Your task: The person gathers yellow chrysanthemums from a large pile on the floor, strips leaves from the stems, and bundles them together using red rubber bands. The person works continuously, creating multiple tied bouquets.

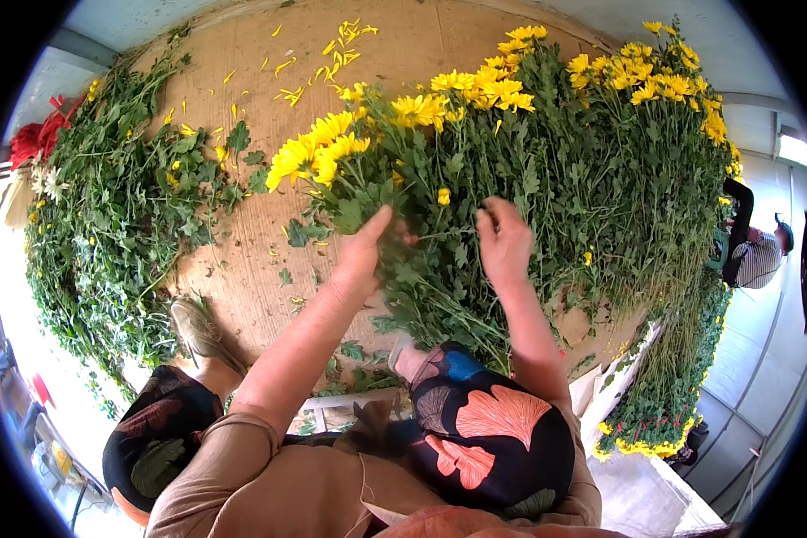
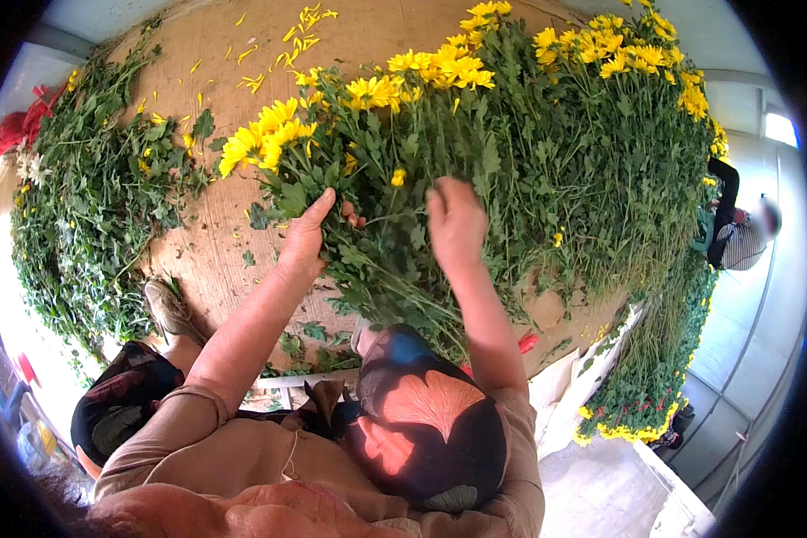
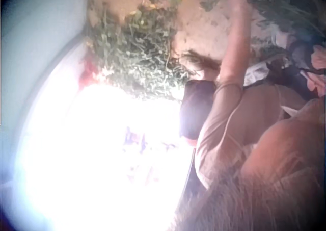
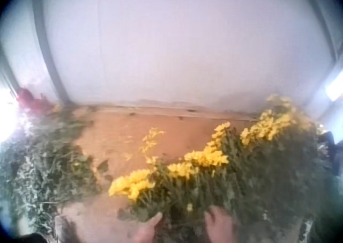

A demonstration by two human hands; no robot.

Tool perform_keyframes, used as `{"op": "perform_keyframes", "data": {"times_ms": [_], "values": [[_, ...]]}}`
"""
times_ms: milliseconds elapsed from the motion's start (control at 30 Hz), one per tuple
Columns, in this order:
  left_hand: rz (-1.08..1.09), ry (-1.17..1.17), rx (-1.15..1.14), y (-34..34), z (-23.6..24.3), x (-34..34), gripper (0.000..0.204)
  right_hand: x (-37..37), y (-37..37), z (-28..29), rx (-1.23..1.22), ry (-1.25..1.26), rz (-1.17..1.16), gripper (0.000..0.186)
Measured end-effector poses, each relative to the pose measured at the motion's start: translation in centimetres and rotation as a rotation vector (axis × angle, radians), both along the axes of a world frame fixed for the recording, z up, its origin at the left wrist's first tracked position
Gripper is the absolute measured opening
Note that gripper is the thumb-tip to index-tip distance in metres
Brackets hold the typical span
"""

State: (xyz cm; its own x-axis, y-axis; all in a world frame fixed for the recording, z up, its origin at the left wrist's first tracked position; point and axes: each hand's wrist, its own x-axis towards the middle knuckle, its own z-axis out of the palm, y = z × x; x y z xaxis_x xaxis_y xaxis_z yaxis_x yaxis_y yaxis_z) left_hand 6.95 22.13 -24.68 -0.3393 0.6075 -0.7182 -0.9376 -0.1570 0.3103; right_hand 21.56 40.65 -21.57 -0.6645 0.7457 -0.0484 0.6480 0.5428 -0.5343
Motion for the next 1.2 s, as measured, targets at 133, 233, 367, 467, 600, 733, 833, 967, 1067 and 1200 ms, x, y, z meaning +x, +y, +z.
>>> {"op": "perform_keyframes", "data": {"times_ms": [133, 233, 367, 467, 600, 733, 833, 967, 1067, 1200], "values": [[-0.059, -0.017, 0.042, 0.5, 0.6, 0.4, 0.026, 3.7, 3.5, -5.6, 0.027, -0.180, -0.114, 0.035], [-0.066, -0.022, 0.031, 0.5, 0.6, 0.2, 0.027, 4.4, 3.6, -7.4, -0.302, 0.094, -0.279, 0.038], [-0.035, -0.013, 0.004, 0.2, 0.0, -0.4, 0.033, 3.3, 0.8, -2.0, -0.272, 0.312, -0.280, 0.034], [-0.042, -0.017, -0.001, 0.4, 0.1, -0.7, 0.040, 4.1, -1.9, 0.2, -0.224, 0.295, -0.169, 0.033], [-0.067, -0.003, 0.049, 0.2, 0.6, -0.9, 0.050, 3.8, -6.5, 3.5, -0.039, 0.324, 0.077, 0.035], [-0.078, 0.249, -0.092, 0.5, 1.6, 0.0, 0.065, 3.3, -8.9, 4.3, -0.100, 0.277, 0.204, 0.035], [-0.124, 0.136, -0.084, -0.3, -3.0, 0.6, 0.070, 2.4, -9.1, 4.7, -0.149, 0.204, 0.268, 0.035], [-0.105, 0.114, 0.108, -0.5, -2.0, 0.8, 0.063, 2.5, -9.1, 4.9, -0.187, 0.172, 0.280, 0.034], [-0.061, 0.084, 0.148, -0.2, 0.7, 0.3, 0.053, 2.5, -8.9, 4.5, -0.298, 0.168, 0.292, 0.033], [-0.019, 0.005, 0.105, 0.1, 2.0, -0.1, 0.040, 3.1, -8.6, 4.7, -0.342, 0.069, 0.352, 0.028]]}}
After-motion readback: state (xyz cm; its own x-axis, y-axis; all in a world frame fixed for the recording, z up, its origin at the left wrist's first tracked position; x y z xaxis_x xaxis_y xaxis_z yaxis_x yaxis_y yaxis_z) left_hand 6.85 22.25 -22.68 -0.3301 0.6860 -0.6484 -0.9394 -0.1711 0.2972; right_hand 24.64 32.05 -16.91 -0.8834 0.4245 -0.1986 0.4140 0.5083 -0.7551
